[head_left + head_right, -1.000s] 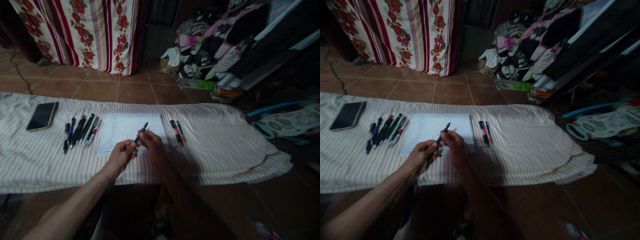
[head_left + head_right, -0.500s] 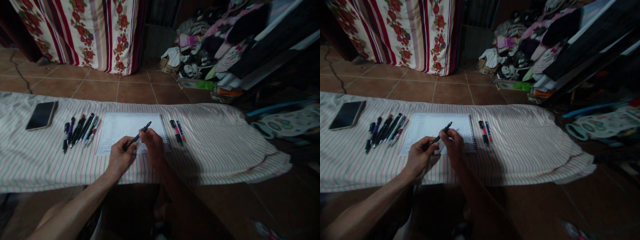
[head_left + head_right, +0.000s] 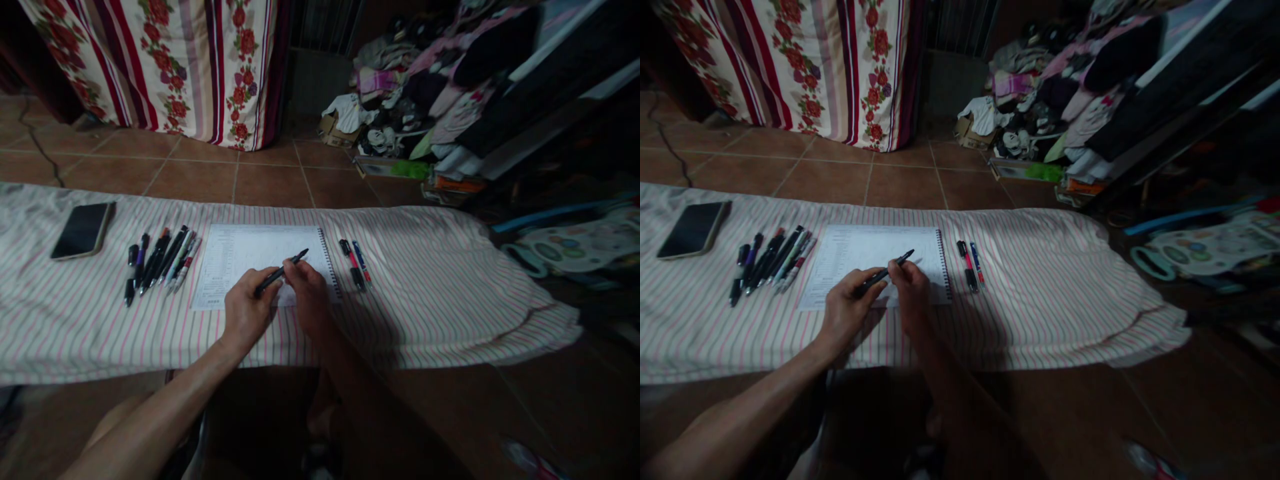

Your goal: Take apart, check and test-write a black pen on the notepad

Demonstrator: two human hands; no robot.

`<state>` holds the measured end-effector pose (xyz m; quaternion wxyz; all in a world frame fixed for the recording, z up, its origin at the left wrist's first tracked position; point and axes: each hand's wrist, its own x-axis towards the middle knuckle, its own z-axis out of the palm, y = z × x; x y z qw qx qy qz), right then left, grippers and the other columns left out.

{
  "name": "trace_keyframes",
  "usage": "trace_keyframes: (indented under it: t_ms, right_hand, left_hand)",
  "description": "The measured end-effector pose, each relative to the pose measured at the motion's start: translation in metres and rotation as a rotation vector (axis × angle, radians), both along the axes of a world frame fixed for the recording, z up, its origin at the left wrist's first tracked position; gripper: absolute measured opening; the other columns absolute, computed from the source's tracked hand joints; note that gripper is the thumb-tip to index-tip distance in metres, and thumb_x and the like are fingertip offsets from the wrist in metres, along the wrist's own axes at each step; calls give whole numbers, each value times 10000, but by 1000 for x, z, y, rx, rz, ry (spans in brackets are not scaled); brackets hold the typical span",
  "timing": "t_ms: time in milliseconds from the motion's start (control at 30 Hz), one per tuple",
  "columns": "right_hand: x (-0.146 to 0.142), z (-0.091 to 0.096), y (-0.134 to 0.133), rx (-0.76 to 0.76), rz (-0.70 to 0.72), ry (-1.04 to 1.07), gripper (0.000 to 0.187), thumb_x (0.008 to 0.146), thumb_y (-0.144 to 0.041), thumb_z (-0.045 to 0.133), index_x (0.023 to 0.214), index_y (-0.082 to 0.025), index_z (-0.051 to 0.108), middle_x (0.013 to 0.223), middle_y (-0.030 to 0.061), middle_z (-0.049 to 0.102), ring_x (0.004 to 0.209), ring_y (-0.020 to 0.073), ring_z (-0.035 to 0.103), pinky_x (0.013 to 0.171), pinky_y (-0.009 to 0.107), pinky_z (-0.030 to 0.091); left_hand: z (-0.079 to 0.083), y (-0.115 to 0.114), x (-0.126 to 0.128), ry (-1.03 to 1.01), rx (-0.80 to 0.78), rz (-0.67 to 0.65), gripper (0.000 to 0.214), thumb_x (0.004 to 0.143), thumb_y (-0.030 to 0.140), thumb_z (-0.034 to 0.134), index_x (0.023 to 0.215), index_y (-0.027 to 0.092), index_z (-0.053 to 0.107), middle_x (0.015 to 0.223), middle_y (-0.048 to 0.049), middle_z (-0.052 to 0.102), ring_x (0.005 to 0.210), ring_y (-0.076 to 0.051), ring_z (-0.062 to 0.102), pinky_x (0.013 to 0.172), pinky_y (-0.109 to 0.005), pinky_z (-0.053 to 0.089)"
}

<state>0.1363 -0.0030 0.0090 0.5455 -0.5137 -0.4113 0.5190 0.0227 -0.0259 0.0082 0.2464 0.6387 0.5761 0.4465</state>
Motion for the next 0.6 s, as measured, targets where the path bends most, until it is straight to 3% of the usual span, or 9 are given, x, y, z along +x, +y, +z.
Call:
trace_keyframes:
  t_ms: [167, 400, 600]
  right_hand:
    - [1, -6, 4, -1, -9, 47, 264, 723, -436, 602, 692, -176, 571, 637, -30, 492, 628, 112, 446, 610, 251, 356]
    - [0, -3, 3, -55, -2, 46, 265, 683, -426, 637, 678, -169, 573, 597, -45, 459, 570, 94, 399, 567, 244, 328]
    - [-2, -3, 3, -46, 6, 0, 272, 682, -444, 633, 690, -175, 589, 599, -42, 486, 591, 104, 429, 585, 247, 346]
  left_hand:
    - [5, 0, 1, -187, -114, -62, 266, 846, 360, 482, 970, 179, 634, 909, -55, 661, 856, -190, 592, 775, -317, 445]
    - [6, 4, -5, -259, -202, -65, 211, 797, 326, 516, 812, 178, 665, 683, -13, 608, 694, -174, 561, 659, -286, 421]
    - [1, 5, -7, -318, -279, -9, 192, 757, 325, 570, 836, 171, 654, 640, 7, 593, 608, -146, 534, 591, -266, 415]
